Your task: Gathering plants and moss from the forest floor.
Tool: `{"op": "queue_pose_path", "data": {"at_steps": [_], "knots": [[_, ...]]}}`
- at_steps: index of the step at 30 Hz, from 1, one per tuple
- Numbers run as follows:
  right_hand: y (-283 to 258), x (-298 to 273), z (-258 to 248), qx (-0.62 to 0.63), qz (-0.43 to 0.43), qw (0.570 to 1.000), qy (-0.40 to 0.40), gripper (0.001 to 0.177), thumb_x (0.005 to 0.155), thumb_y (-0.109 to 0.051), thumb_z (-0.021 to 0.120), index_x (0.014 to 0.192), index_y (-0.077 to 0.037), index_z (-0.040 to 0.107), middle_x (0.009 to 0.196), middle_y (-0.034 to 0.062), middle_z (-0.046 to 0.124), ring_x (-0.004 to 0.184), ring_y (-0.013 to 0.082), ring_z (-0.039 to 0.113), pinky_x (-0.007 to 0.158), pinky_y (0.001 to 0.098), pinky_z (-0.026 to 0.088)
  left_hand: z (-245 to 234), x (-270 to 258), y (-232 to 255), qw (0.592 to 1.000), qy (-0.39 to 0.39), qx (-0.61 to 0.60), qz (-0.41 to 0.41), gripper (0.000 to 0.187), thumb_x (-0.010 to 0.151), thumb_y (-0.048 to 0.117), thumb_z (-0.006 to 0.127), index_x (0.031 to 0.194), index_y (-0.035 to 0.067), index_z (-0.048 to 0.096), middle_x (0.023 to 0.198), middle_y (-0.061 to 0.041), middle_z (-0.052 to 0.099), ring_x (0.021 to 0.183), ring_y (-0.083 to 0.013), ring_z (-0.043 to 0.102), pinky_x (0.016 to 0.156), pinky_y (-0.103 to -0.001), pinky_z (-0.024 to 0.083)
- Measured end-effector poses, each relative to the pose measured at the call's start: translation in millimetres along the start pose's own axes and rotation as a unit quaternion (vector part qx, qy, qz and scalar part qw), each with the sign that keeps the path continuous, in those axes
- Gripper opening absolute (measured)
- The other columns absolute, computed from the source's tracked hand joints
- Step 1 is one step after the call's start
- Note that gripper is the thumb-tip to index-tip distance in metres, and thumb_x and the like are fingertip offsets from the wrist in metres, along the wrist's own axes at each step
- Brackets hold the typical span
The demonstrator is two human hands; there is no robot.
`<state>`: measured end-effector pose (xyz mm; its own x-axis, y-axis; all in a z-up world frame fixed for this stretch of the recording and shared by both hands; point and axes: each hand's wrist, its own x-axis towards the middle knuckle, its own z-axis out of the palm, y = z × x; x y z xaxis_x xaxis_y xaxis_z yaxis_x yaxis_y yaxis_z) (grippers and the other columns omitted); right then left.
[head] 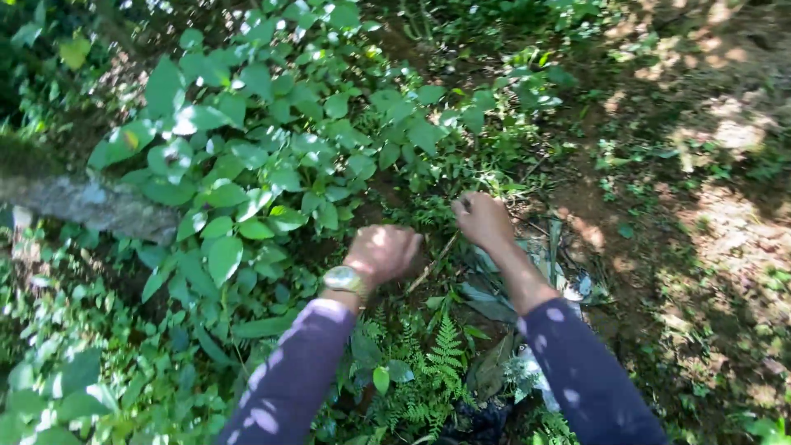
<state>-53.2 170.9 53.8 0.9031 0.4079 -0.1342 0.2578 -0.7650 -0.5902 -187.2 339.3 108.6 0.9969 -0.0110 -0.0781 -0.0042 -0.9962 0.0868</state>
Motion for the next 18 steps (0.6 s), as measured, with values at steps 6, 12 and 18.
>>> {"op": "queue_pose_path", "data": {"at_steps": [6, 12, 18], "knots": [[-38.6, 67.2, 78.6, 0.267, -0.015, 0.960, 0.084, 0.037, 0.101, -0.029, 0.061, 0.128, -0.006, 0.059, 0.108, 0.0199, 0.073, 0.093, 0.0334, 0.074, 0.087, 0.0452, 0.058, -31.4, -37.0, -39.2, 0.988, -0.031, 0.009, -0.150, 0.043, 0.104, 0.041, 0.037, 0.124, 0.009, 0.059, 0.125, -0.019, 0.063, 0.107, -0.0338, 0.068, 0.096, -0.054, 0.051], [-29.2, 122.5, 138.0, 0.164, -0.081, 0.962, 0.203, 0.047, 0.091, -0.034, 0.074, 0.124, -0.003, 0.063, 0.126, 0.0285, 0.057, 0.106, 0.0445, 0.062, 0.087, 0.0527, 0.050, 12.2, -7.8, -61.1, 0.987, 0.109, -0.002, -0.114, 0.045, 0.101, 0.039, 0.048, 0.134, 0.009, 0.056, 0.140, -0.017, 0.053, 0.117, -0.0387, 0.060, 0.099, -0.054, 0.044], [19.4, 142.6, 101.6, 0.384, 0.137, 0.910, 0.078, 0.030, 0.106, -0.029, 0.051, 0.107, -0.008, 0.072, 0.097, 0.0060, 0.071, 0.094, 0.0223, 0.067, 0.087, 0.0404, 0.050, 4.1, 7.9, -38.5, 0.954, 0.212, -0.206, -0.042, 0.013, 0.097, 0.011, 0.062, 0.106, 0.007, 0.071, 0.109, -0.010, 0.071, 0.104, -0.0286, 0.067, 0.091, -0.039, 0.054]]}}
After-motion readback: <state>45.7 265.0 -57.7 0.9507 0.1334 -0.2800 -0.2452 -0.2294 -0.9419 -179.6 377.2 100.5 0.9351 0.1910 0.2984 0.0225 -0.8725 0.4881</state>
